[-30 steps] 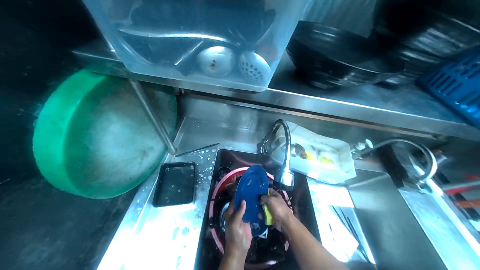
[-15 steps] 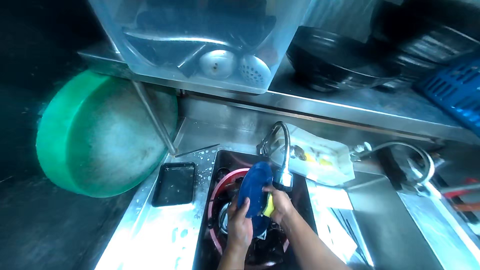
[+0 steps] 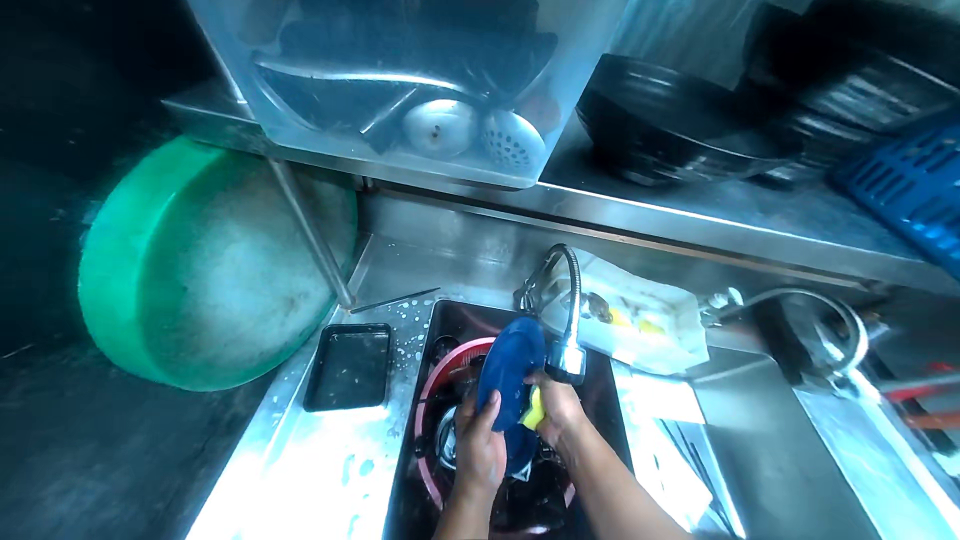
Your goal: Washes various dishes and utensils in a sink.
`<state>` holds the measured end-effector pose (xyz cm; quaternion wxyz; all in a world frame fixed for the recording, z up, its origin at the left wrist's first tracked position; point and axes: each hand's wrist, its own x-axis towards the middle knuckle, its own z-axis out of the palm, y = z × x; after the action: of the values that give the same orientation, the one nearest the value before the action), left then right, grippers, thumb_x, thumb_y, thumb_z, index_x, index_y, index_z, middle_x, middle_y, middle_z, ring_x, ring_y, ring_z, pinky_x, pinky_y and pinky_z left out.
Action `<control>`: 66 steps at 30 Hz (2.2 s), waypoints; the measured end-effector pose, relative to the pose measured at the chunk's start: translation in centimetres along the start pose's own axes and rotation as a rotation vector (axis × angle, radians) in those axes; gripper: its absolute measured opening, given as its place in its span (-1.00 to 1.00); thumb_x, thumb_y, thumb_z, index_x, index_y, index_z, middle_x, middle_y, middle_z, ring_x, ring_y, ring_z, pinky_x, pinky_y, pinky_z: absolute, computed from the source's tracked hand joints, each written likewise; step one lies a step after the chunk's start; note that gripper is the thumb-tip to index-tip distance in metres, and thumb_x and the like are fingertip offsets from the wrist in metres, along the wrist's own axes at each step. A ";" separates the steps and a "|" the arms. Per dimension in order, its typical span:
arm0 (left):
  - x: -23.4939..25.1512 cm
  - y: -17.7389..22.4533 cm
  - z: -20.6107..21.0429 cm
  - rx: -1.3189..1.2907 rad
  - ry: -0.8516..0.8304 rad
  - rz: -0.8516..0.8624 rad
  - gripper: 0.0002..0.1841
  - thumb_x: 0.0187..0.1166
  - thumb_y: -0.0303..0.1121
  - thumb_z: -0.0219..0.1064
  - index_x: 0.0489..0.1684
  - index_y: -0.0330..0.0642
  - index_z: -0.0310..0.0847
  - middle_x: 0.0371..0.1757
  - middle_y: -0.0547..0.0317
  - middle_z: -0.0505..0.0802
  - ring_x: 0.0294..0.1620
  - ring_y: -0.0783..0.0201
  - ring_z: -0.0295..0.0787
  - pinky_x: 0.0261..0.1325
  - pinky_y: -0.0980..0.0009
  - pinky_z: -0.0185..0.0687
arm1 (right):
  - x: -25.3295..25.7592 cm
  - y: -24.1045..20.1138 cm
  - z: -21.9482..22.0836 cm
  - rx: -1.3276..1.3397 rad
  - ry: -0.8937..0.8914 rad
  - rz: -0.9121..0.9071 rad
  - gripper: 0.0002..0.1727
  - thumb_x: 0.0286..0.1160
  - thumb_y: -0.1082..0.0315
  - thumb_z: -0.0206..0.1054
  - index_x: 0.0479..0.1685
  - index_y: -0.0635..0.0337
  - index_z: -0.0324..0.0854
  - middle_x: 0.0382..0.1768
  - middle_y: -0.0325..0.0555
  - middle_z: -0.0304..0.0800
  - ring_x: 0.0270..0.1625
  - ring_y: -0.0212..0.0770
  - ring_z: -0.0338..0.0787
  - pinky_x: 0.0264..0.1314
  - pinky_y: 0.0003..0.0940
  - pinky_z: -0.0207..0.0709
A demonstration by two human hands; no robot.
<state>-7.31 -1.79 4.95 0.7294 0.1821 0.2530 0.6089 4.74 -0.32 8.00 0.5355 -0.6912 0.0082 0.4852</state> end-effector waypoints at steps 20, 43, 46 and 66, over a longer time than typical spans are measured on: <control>-0.5 -0.8 -0.7 0.085 0.003 0.019 -0.69 0.61 -0.49 0.25 0.22 -0.48 0.66 0.07 -0.19 0.86 0.08 0.11 0.86 0.25 0.12 0.79 | 1.9 2.0 -3.8 -0.565 0.008 -0.348 -0.41 0.14 0.44 0.52 0.30 0.28 0.54 -0.23 0.08 0.83 -0.37 -0.05 0.86 -0.32 -0.03 0.80; 3.0 0.3 1.8 0.526 0.048 -0.253 -0.57 0.87 -0.22 0.03 0.44 -0.38 0.50 0.20 -0.13 0.82 0.22 0.13 0.80 0.34 0.16 0.73 | 1.2 3.5 -0.2 -0.898 -0.349 -1.049 -0.38 0.86 0.01 -0.17 0.80 0.01 0.32 0.80 -0.13 0.31 0.90 -0.04 0.12 0.90 0.19 -0.01; 2.5 0.2 1.6 0.578 0.055 -0.090 -0.69 0.79 -0.41 0.13 0.24 -0.49 0.62 0.05 -0.23 0.86 0.07 0.04 0.87 0.22 0.08 0.82 | 4.5 1.8 -0.9 -0.812 0.086 -0.884 -0.29 0.51 -0.04 0.33 0.66 0.04 0.46 0.58 0.01 0.58 0.70 0.01 0.44 0.79 0.09 0.21; 3.0 -4.3 -0.1 0.527 0.184 -0.136 -0.61 0.77 -0.42 0.16 0.52 -0.31 0.36 0.24 -0.22 0.75 0.18 -0.02 0.79 0.23 -0.03 0.77 | 2.9 3.4 -6.1 0.190 -0.102 0.111 -0.51 0.33 0.41 0.52 0.32 0.15 0.62 0.00 0.15 0.82 -0.10 0.06 0.85 -0.24 0.00 0.76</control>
<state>-3.62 0.28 1.95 0.6699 0.2921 0.4795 0.4858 8.48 -4.84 3.26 0.5709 -0.6101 0.0651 0.5456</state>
